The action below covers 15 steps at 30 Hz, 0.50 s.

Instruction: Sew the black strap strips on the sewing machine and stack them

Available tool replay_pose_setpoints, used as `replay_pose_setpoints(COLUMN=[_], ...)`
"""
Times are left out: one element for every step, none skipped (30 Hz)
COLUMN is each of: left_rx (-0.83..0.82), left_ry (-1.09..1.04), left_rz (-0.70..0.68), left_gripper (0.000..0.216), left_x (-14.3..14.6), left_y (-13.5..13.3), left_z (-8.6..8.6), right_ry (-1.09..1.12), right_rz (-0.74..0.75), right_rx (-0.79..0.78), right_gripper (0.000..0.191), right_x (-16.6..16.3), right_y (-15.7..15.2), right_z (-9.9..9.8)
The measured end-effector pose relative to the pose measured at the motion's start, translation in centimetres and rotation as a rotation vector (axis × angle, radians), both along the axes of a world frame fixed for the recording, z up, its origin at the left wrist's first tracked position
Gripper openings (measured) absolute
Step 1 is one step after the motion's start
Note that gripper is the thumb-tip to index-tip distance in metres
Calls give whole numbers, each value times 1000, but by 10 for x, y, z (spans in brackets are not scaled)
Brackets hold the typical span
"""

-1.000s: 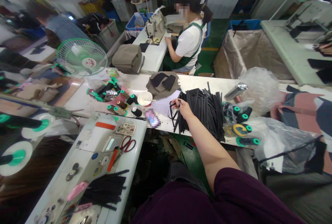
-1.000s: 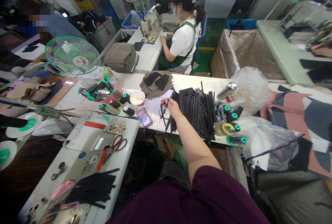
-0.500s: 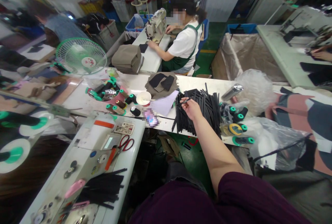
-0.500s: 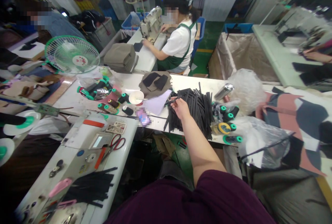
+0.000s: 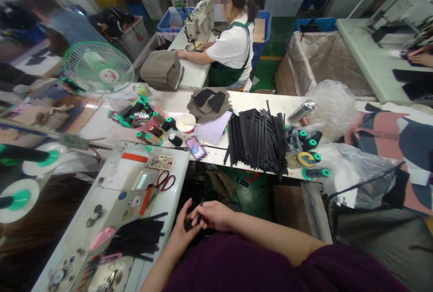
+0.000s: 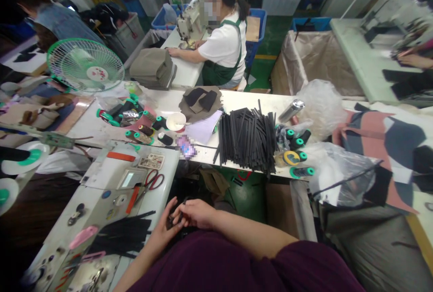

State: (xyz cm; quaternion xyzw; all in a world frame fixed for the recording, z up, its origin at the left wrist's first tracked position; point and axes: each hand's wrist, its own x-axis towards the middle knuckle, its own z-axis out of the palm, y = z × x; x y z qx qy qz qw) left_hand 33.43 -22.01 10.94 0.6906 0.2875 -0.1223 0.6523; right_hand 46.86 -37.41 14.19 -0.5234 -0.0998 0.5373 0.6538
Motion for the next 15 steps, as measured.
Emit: replay_pose_setpoints(left_rx=[-35,-78,-127,-168,-189,-189,-170,-143,-118,-102,-92,-85,-69,-33,18], left_ry=[18,63,119,171,209,229,241,251,266,283,304,325,347,373,402], left_rz=[-56,-105,-136,-143,-130,-104,-66,-32,-9,1,-1,-11,-23,-28,-30], left_gripper=[80,69,63,64,65,67,68,68,69,70,71,73,74,75,74], left_x=[4,6,6,4,-1,-6,-11,-17,-23,-28,-33,-37,-40,-43,-44], left_y=[-2,-4,-6,-7,-9,-9,-9,-8,-7,-5,-3,0,2,5,8], left_z=[1,2,3,3,3,4,4,5,6,8,9,9,9,8,6], right_ry=[-26,-64,-110,-169,-239,-316,-399,-480,-555,-625,-688,-744,-791,-833,-869], right_rz=[46,78,99,103,95,78,55,33,15,1,-4,-3,4,19,42], right_rx=[-28,-67,-117,-182,-258,-342,-426,-507,-586,-665,-739,-810,-873,-927,-972], right_gripper=[55,51,45,39,34,31,30,31,34,36,39,40,40,40,40], right_x=[-3,2,13,29,50,74,99,123,146,165,181,194,203,209,213], right_y=[2,4,5,6,7,9,11,13,15,17,18,19,20,20,20], right_z=[-3,-6,-11,-16,-22,-28,-34,-39,-43,-47,-50,-53,-56,-59,-63])
